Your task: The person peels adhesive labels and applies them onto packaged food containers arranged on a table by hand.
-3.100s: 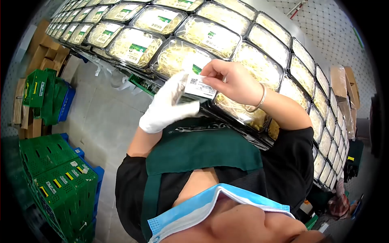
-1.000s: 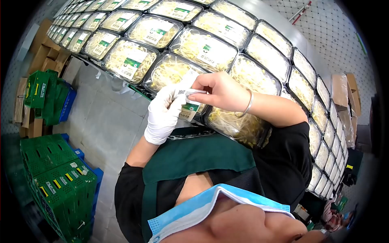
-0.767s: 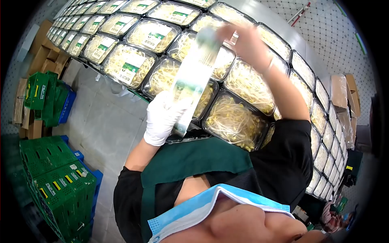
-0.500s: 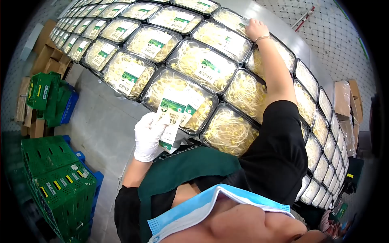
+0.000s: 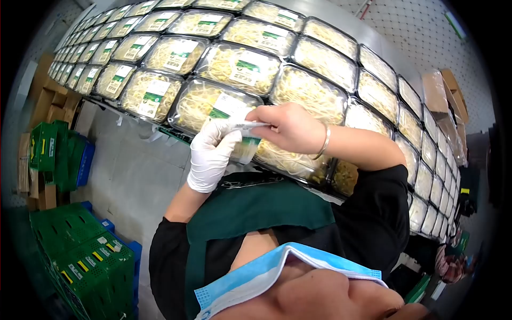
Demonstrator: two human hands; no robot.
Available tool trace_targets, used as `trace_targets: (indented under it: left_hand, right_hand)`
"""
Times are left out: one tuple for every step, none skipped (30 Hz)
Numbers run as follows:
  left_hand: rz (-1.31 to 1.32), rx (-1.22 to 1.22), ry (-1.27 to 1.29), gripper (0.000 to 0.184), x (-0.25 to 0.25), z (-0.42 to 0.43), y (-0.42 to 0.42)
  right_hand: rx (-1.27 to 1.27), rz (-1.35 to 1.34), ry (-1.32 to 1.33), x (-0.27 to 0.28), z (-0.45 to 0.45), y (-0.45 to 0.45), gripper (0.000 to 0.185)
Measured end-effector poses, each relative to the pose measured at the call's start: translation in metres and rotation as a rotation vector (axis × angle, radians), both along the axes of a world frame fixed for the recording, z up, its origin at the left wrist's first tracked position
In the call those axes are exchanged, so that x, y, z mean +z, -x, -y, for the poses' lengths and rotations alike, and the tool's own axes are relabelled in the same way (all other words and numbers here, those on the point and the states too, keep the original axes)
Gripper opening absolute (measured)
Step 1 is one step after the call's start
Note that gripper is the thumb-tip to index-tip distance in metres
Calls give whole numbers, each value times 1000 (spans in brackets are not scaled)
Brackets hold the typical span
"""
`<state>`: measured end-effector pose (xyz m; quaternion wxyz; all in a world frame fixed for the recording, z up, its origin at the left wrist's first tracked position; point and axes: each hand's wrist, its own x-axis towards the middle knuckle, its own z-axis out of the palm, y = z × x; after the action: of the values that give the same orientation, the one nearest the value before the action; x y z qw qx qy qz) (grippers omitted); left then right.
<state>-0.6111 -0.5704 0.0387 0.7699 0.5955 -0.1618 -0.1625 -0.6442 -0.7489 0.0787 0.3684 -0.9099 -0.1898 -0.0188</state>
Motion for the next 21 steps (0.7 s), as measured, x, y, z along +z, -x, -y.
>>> trace_targets:
  left_hand:
    - [47, -26, 6, 7, -5, 4, 2]
    - [29, -52, 2, 9, -8, 11, 3]
    - [13, -76, -2, 10, -9, 19, 5]
    - [57, -90, -60, 12, -5, 27, 9]
    - [103, -100, -120, 14, 0, 33, 13]
    - [-30, -156, -213, 14, -9, 29, 9]
    - [-140, -172, -84, 14, -6, 28, 12]
    - [-145, -111, -98, 13, -7, 26, 13]
    - [-153, -49, -117, 13, -8, 23, 13]
    - [-162, -52, -147, 11, -12, 15, 10]
    - [-18, -53, -224, 15, -14, 4, 8]
    - [2, -33, -178, 18, -12, 1, 8]
    - [23, -14, -131, 21, -10, -2, 8]
    - [-15, -83, -111, 30, -13, -15, 5]
    - [-163, -103, -42, 29, -17, -24, 3]
    - [-199, -66, -22, 26, -18, -28, 3]
    - [-236, -31, -4, 24, -19, -30, 4]
    - [-252, 70, 99, 16, -3, -16, 10]
    - [-253, 79, 101, 16, -5, -20, 10]
    - [-295, 36, 38, 19, -10, -26, 8]
    - [-336, -6, -25, 21, -15, -32, 7]
  right_hand:
    - [-64, 21, -44, -6, 0, 8, 13]
    - [-77, 121, -3, -3, 7, 11, 11]
    - [-87, 222, 41, 3, 20, 11, 10]
    - [-277, 357, 160, 6, 43, 1, 8]
    - [-493, 347, 302, 20, 79, -16, 6]
    - [-628, 460, 516, 28, 131, -39, 7]
    - [-738, 375, 687, 40, 180, -55, 12]
    - [-750, 531, 808, 32, 230, -70, 21]
    - [-780, 458, 909, 18, 267, -82, 29]
    - [-857, 278, 930, 4, 282, -92, 29]
    - [-810, 182, 955, -25, 313, -104, 32]
    - [-822, 112, 981, -50, 323, -105, 38]
    - [-833, 41, 1007, -60, 321, -108, 44]
    - [-823, 46, 1004, -63, 321, -109, 44]
    - [-895, 92, 1062, -59, 310, -101, 53]
    - [-966, 133, 1120, -57, 301, -93, 62]
    - [-943, 188, 1200, -57, 299, -89, 73]
    - [-895, 166, 1210, -60, 300, -85, 74]
    - [-848, 152, 1222, -62, 298, -84, 76]
    - [-838, 160, 1221, -57, 299, -90, 76]
    - [-847, -68, 1245, -36, 284, -96, 70]
